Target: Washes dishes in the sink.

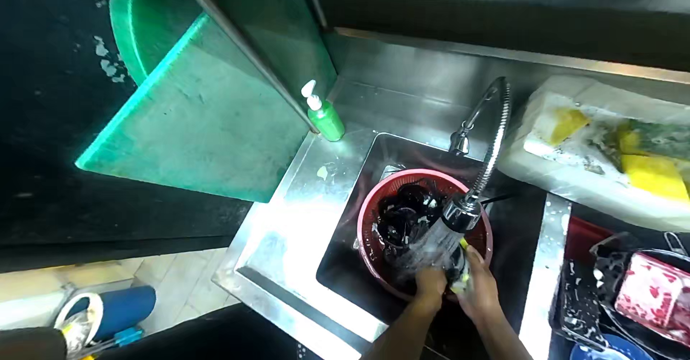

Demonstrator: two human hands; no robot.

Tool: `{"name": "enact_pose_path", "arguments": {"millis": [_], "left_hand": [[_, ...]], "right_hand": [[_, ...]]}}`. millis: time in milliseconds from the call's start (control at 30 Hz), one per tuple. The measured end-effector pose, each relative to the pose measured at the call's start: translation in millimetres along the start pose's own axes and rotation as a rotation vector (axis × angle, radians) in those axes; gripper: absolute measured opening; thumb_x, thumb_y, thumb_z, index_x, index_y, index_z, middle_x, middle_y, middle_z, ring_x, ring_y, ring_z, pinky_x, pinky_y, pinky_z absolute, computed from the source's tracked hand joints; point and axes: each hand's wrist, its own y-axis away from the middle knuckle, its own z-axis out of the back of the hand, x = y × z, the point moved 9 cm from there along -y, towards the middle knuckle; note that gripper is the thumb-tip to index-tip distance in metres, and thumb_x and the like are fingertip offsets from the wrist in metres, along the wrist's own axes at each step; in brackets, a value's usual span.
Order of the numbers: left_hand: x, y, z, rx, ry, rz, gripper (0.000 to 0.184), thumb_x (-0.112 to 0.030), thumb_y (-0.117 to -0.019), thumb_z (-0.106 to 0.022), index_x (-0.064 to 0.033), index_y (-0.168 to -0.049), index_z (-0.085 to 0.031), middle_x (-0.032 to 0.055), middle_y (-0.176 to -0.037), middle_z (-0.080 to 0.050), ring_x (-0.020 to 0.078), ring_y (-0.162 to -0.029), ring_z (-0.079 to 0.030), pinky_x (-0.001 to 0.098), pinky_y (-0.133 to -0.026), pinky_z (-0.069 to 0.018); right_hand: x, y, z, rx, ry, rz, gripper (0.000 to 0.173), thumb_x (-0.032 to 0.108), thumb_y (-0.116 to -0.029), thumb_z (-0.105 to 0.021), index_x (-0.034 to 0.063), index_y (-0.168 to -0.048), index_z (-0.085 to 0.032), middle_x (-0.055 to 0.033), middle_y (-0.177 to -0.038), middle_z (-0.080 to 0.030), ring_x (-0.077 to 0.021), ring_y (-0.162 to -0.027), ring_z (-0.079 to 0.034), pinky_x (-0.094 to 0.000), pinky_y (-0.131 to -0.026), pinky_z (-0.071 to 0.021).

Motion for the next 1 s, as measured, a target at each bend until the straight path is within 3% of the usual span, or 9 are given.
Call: {"name": "enact_pose_path", "arguments": {"millis": [67, 200, 300, 400, 500, 567, 700, 833, 1000], "left_hand": [[-12, -4, -2, -0.138, -0.261, -0.208, 0.037, -0.024, -0.1026, -0.059, 0.0042, -0.125, -0.068, 0.023, -0.126, -0.068, 0.0331, -0.123, -0.063, 0.0481, -0.11, -0.0464], [-31, -4, -29, 0.133, -0.379, -0.625, 0.052, -0.049, -0.1055, -0.05, -0.0051, -0.124, -0.07, 0.0148, -0.118, -0.072, 0.026, -0.114, -0.068, 0.0489, -0.104, -0.0524], [0, -43, 13, 0.069, -0.661, -0.504, 0.049, -0.044, -0.102, -0.055, -0.0094, -0.135, -0.067, 0.0134, -0.133, -0.068, 0.0273, -0.125, -0.063, 0.0488, -0.108, -0.0491], [49, -109, 76, -0.063, -0.883, -0.051, 0.055, -0.031, -0.099, -0.06, 0.002, -0.143, -0.054, 0.0278, -0.143, -0.055, 0.0434, -0.133, -0.053, 0.0582, -0.108, -0.0446], [55, -133, 67, 0.102, -0.968, -0.016, 0.06, -0.025, -0.1009, -0.06, 0.0097, -0.147, -0.045, 0.032, -0.152, -0.044, 0.0455, -0.142, -0.043, 0.057, -0.116, -0.037], [51, -141, 62, 0.157, -0.997, -0.011, 0.058, -0.025, -0.0995, -0.062, 0.0104, -0.143, -0.049, 0.0313, -0.149, -0.048, 0.0437, -0.14, -0.046, 0.0557, -0.115, -0.0381], [71, -158, 60, 0.176, -0.933, 0.009, 0.056, -0.026, -0.0998, -0.063, 0.011, -0.141, -0.051, 0.0312, -0.144, -0.052, 0.0434, -0.137, -0.05, 0.0558, -0.113, -0.0402], [80, -171, 65, 0.081, -0.823, -0.009, 0.049, -0.029, -0.1029, -0.057, 0.0042, -0.14, -0.056, 0.0281, -0.139, -0.058, 0.0428, -0.131, -0.055, 0.0578, -0.109, -0.0448], [76, -159, 57, 0.337, -0.986, -0.049, 0.058, -0.031, -0.0978, -0.063, 0.0042, -0.143, -0.053, 0.0286, -0.145, -0.053, 0.0437, -0.136, -0.05, 0.061, -0.111, -0.0407]], "right_hand": [[20, 7, 13, 0.003, 0.325, 0.118, 0.066, 0.031, -0.0995, -0.06, 0.0038, -0.154, -0.037, -0.0142, -0.141, -0.057, -0.0173, -0.117, -0.063, -0.0375, -0.093, -0.0573], [83, 5, 68, -0.101, 0.931, 0.365, 0.062, 0.007, -0.088, -0.067, -0.0043, -0.146, -0.048, -0.0262, -0.135, -0.061, -0.0336, -0.122, -0.063, -0.054, -0.103, -0.0517], [140, 32, 123, -0.351, 1.032, 0.486, 0.063, 0.001, -0.0888, -0.063, -0.0113, -0.147, -0.043, -0.0358, -0.143, -0.051, -0.0423, -0.133, -0.054, -0.0544, -0.113, -0.0435], [166, 53, 192, -0.672, 0.824, 0.441, 0.067, 0.003, -0.0905, -0.06, -0.0073, -0.152, -0.036, -0.029, -0.148, -0.047, -0.029, -0.133, -0.054, -0.0417, -0.11, -0.0471], [146, 66, 263, -0.894, 0.334, 0.221, 0.042, 0.014, -0.1012, -0.057, 0.0035, -0.14, -0.048, -0.0104, -0.105, -0.063, -0.0154, -0.079, -0.064, -0.0373, -0.068, -0.0584], [119, 61, 285, -0.8, -0.082, 0.143, 0.031, 0.029, -0.1091, -0.044, 0.0048, -0.126, -0.053, -0.0103, -0.09, -0.069, -0.0202, -0.073, -0.07, -0.04, -0.062, -0.0621], [97, 70, 271, -0.682, -0.42, 0.104, 0.042, 0.04, -0.1108, -0.03, 0.0059, -0.123, -0.051, -0.0127, -0.098, -0.069, -0.0236, -0.085, -0.072, -0.0419, -0.073, -0.0632], [86, 76, 225, -0.524, -0.228, 0.017, 0.036, 0.03, -0.1108, -0.025, 0.0052, -0.125, -0.047, -0.0154, -0.093, -0.07, -0.026, -0.08, -0.072, -0.0423, -0.071, -0.0628], [73, 77, 172, -0.326, 0.063, 0.034, 0.035, 0.014, -0.107, -0.037, 0.0001, -0.139, -0.042, -0.0203, -0.107, -0.07, -0.0319, -0.087, -0.074, -0.0496, -0.075, -0.0643]]}}
